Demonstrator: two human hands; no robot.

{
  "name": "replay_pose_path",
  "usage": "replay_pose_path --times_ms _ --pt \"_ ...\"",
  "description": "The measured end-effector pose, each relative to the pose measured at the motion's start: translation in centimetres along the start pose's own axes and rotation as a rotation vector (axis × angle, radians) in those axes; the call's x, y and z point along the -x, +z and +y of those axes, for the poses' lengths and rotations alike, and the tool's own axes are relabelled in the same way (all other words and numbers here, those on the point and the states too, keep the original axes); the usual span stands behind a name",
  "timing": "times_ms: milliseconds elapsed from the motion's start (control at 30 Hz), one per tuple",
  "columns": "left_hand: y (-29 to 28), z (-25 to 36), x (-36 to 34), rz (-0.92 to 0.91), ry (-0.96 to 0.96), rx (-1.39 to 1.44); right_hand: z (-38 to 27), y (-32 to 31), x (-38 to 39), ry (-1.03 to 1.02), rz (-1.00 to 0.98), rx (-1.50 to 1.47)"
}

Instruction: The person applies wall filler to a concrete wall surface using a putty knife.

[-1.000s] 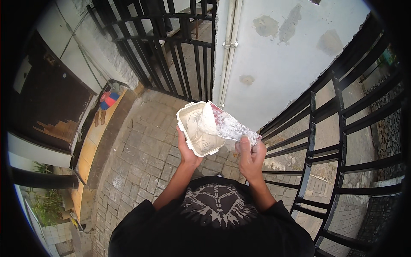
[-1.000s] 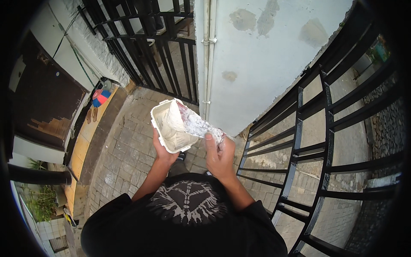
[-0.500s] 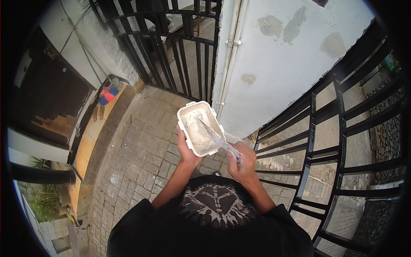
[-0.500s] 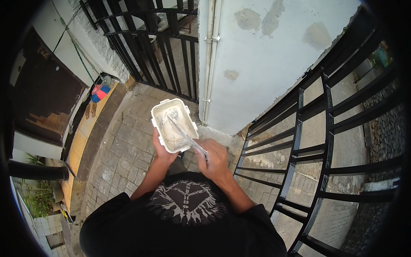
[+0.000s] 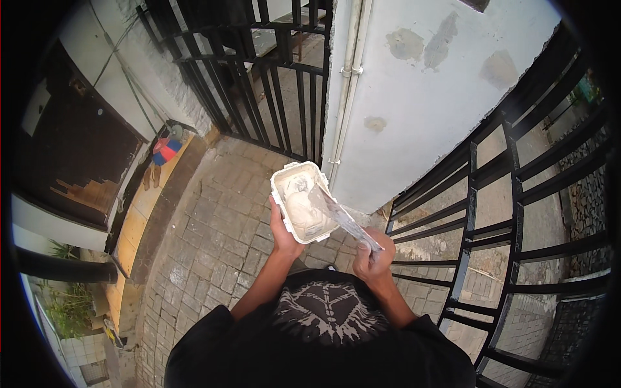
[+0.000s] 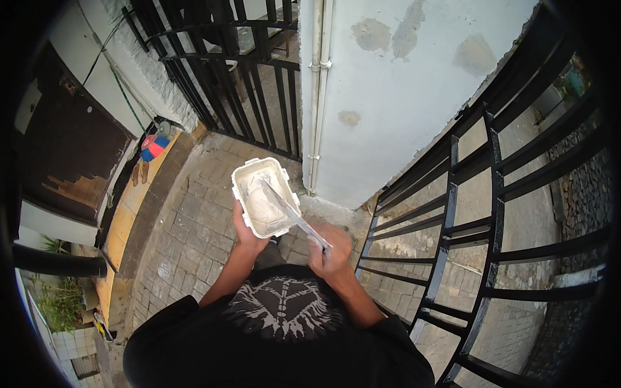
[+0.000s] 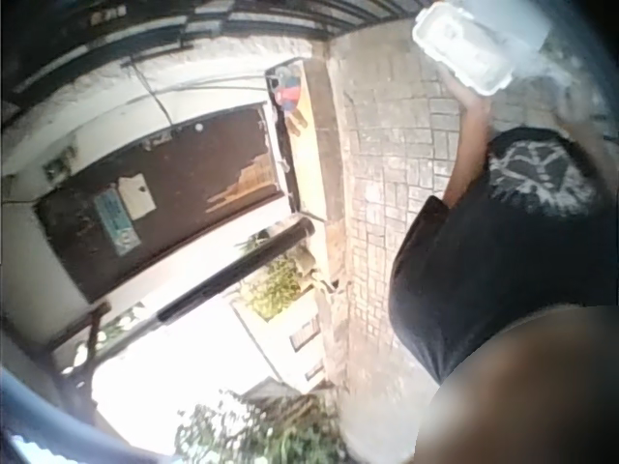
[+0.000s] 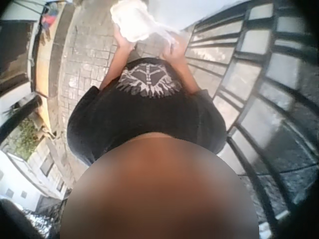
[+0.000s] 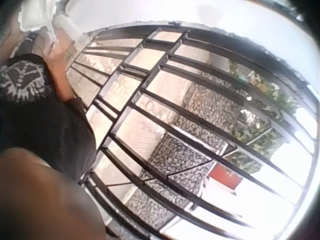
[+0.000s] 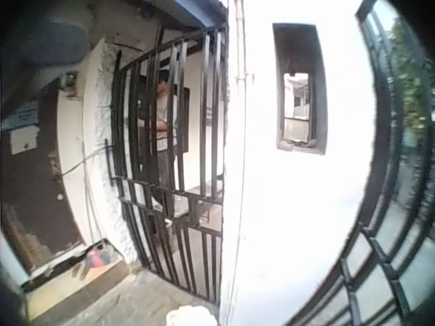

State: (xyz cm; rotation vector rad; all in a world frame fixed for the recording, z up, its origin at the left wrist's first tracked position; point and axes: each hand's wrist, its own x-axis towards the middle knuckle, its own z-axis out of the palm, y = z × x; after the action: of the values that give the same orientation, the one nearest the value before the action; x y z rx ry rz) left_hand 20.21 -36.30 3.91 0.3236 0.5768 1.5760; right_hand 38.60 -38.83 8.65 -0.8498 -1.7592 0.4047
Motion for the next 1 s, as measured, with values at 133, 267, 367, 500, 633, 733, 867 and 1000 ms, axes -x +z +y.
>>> replay_pose_path --times_ms 133,267,367,500,633,733,867,1000 --pt "-0.8 0.0 0.0 -0.020 0.013 0.009 0.7 1.3 -0.8 0.141 -0.193 -0.014" --pt "-1.1 -0.1 0.4 -0.023 0.018 -0.003 -0.5 0.8 -0.4 0.029 -0.031 -0.029" --pt "-1.1 -0.1 0.6 -0.011 0.011 -0.007 -0.9 1.2 -0.4 0.158 -0.234 0.082" --pt "-1.3 -0.1 0.9 -0.006 0.009 -0.010 -1.4 1.1 -0.5 0.046 -0.058 0.026" --pt "-1.2 -0.3 1.3 -0.023 -0.021 -0.031 -1.0 1.5 0.0 0.051 -0.048 0.008" --pt "-1.4 -0.3 1.4 -0.022 -0.044 -0.043 -1.7 1.1 1.1 0.146 -0.003 0.024" --pt "-1.5 -0.4 1.6 -0.031 -0.062 -0.074 -1.2 1.6 1.1 0.213 -0.142 0.060" --pt "-1.7 -0.6 2.0 -0.010 -0.095 -0.107 -1.3 2.2 1.6 0.166 -0.013 0.042"
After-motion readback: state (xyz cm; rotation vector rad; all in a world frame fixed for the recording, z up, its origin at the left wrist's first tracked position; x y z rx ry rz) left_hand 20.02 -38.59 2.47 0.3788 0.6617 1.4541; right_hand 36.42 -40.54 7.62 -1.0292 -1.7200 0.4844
